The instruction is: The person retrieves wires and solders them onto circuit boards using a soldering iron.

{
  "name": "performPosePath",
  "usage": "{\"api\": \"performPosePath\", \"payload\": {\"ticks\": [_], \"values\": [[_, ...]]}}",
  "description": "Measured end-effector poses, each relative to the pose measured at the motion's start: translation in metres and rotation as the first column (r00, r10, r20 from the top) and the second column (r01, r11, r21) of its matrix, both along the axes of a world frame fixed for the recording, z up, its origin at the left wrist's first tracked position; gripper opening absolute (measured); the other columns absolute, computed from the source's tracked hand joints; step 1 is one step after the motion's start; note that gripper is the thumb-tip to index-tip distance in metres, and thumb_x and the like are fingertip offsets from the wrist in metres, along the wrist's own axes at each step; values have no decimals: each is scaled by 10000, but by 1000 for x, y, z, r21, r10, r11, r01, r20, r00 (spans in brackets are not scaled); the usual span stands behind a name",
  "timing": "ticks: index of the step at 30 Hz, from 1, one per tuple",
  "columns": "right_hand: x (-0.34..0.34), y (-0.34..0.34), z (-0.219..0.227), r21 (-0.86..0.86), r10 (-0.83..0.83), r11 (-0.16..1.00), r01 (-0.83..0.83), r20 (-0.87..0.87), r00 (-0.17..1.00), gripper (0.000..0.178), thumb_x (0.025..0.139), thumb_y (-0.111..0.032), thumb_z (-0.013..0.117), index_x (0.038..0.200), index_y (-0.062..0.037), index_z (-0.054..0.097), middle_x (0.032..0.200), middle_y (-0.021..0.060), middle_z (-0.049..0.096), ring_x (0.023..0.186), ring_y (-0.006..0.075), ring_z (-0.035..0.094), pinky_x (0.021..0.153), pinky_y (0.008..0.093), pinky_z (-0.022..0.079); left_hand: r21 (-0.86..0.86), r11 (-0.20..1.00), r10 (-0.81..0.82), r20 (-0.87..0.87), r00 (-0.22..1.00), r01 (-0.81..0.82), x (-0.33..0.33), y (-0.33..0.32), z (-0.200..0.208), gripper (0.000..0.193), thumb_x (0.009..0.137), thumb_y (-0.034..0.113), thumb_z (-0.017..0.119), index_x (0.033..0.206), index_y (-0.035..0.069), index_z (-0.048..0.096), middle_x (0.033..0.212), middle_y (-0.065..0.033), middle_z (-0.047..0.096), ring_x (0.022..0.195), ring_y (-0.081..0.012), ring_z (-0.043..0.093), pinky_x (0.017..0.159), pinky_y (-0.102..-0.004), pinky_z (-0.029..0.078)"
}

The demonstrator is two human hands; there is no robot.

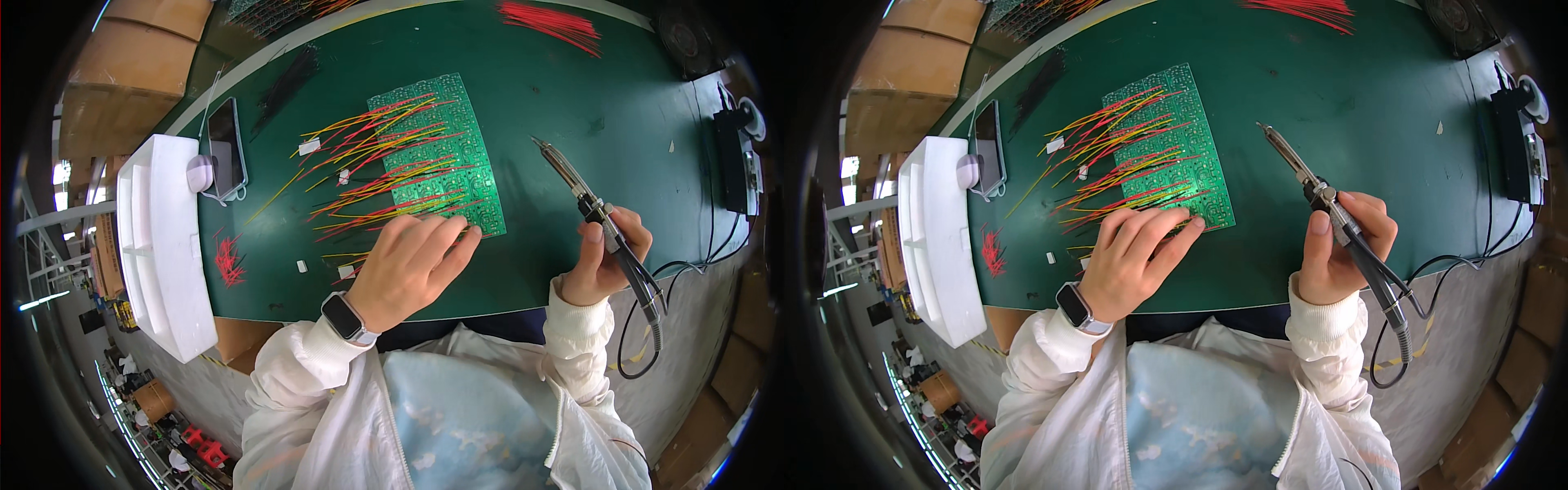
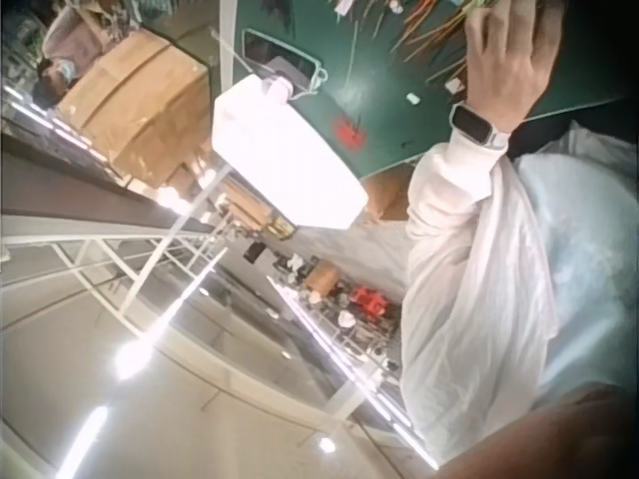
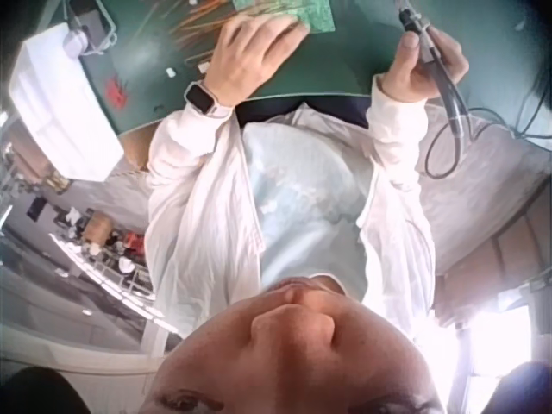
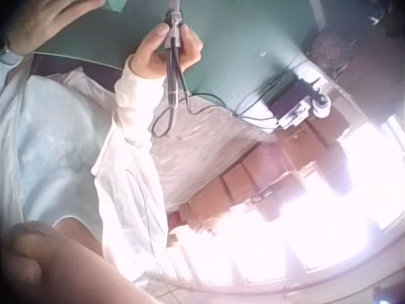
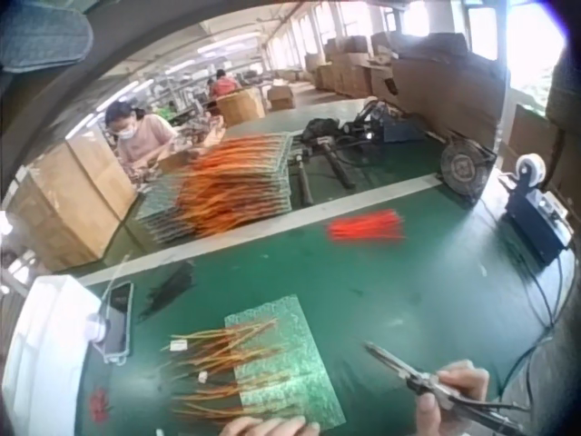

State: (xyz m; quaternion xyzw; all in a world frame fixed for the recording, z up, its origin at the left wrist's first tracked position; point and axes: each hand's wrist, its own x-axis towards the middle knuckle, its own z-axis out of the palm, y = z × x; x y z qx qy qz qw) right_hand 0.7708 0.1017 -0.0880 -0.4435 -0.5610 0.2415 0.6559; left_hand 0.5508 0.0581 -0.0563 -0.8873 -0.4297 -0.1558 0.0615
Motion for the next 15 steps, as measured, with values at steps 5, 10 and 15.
{"api": "performPosePath", "payload": {"ticks": [5, 10, 15], "values": [[3, 0, -2, -8, 1, 1000, -1, 7, 1000, 263, 822, -92, 654, 990, 9, 479, 850, 116, 543, 724, 140, 518, 685, 248, 431, -114, 936, 352, 266, 898, -333, -23, -3, 19, 346, 755, 97, 703, 1086, 71, 604, 1052, -71, 574, 936, -241, 562, 805, -375, 413], [0, 1, 1, -34, -10, 999, 10, 4, 1000, 252, 824, -94, 649, 983, 4, 480, 840, 108, 534, 709, 132, 508, 663, 244, 428, -99, 703, 701, 263, 663, -704, -107, 13, 8, 190, 802, 18, 617, 988, 30, 580, 944, -116, 562, 874, -305, 553, 749, -392, 434], [0, 3, 0, -15, -2, 1000, 2, 28, 1000, 230, 835, -100, 634, 983, -9, 483, 839, 96, 527, 678, 123, 504, 633, 233, 425, -279, 627, 779, 231, 583, -727, -130, 21, -14, 74, 833, 47, 598, 852, 24, 530, 813, -102, 524, 759, -283, 541, 692, -388, 430]]}}
